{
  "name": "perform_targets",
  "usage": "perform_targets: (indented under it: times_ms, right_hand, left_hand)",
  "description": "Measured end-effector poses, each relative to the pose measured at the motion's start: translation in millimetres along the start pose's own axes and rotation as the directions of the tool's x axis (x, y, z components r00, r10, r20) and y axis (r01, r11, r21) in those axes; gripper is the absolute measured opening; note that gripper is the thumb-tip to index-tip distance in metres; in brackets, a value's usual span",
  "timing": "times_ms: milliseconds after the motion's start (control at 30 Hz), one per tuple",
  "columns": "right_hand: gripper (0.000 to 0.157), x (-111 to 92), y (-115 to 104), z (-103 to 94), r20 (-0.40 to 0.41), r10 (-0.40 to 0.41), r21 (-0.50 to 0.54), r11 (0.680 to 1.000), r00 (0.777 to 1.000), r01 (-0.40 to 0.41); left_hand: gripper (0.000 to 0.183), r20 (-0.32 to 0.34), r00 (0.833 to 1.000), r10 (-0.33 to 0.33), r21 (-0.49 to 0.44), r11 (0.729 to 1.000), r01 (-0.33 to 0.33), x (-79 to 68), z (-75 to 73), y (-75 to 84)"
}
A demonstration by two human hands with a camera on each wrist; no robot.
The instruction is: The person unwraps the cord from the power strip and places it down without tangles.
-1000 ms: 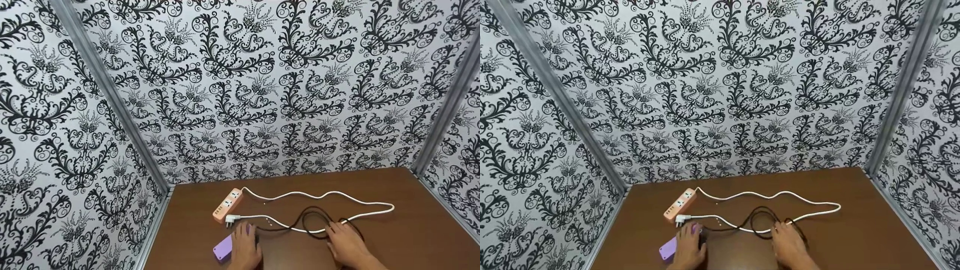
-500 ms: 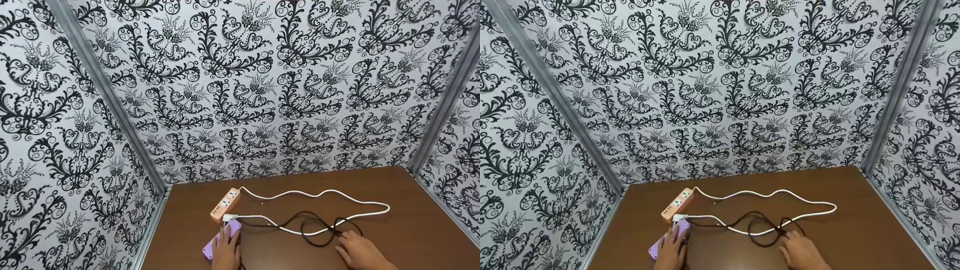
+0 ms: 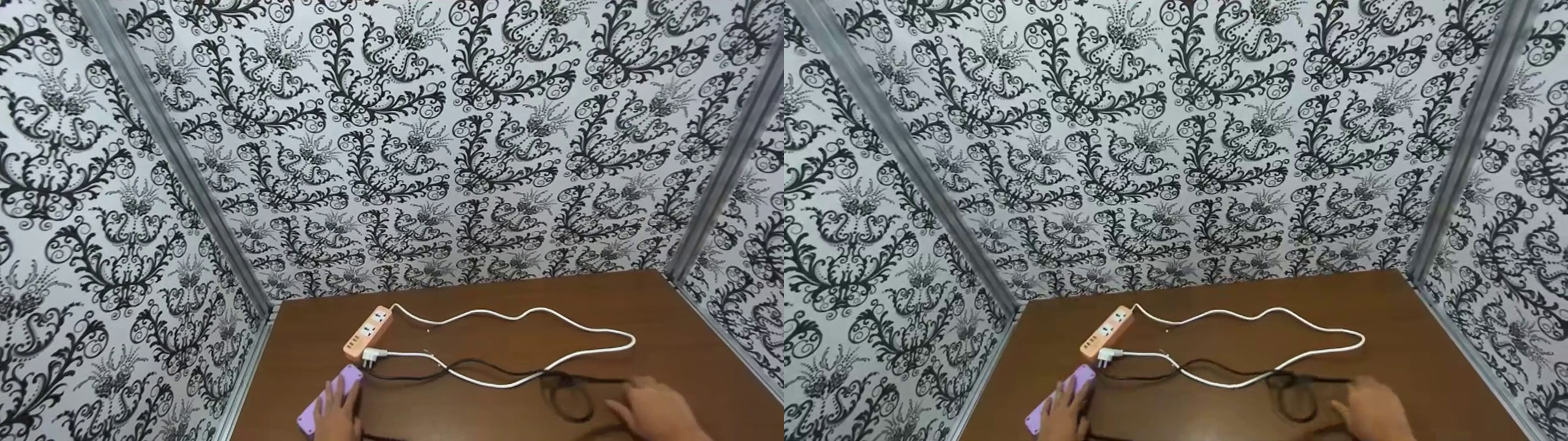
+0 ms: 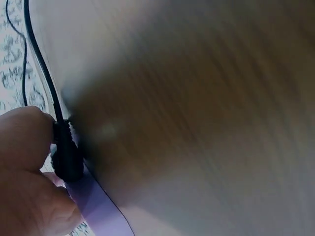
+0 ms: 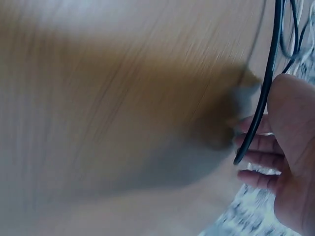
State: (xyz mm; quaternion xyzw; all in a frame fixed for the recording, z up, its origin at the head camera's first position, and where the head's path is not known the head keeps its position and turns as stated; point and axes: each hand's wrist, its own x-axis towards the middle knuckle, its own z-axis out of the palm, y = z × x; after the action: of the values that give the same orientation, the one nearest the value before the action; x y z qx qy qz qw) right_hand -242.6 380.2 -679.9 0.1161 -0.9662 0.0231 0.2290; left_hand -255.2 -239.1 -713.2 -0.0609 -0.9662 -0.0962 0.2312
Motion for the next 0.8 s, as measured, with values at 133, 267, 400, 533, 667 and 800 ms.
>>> perform_targets:
  times_ms: [133, 267, 400, 533, 667, 800]
  right_hand:
    - [0.054, -5.6, 29.5, -1.2, 0.029, 0.057, 0.026, 0.998, 0.998, -0.058]
    - [0.065, -7.6, 46.8, -1.7, 0.123, 0.103, 0.007, 0.994, 0.987, -0.105]
    - [0.071, -7.4, 49.3, -3.0, 0.213, 0.157, 0.023, 0.986, 0.964, -0.165]
    - [0.083, -13.6, 50.4, -3.6, 0.264, 0.250, 0.059, 0.960, 0.932, -0.274]
    - [0.083, -18.9, 59.5, -4.2, 0.307, 0.309, 0.064, 0.937, 0.900, -0.344]
    - [0.069, -16.5, 73.4, -10.0, 0.336, 0.300, 0.106, 0.930, 0.893, -0.352]
  left_hand:
    - [0.074, 0.040, 0.996, -0.078, 0.011, 0.997, 0.078, -0.9, -1.1, -17.2]
    - [0.073, 0.108, 0.981, -0.162, 0.017, 0.987, 0.161, 4.8, 0.4, -24.7]
    - [0.077, 0.186, 0.941, -0.283, 0.078, 0.959, 0.273, 10.2, -2.8, -24.5]
    - [0.083, 0.217, 0.884, -0.414, 0.165, 0.908, 0.385, 10.0, -9.5, -21.7]
    - [0.089, 0.181, 0.858, -0.481, 0.204, 0.872, 0.445, 9.2, -15.0, -20.2]
    - [0.086, 0.191, 0.843, -0.503, 0.235, 0.857, 0.458, 10.4, -14.0, -22.8]
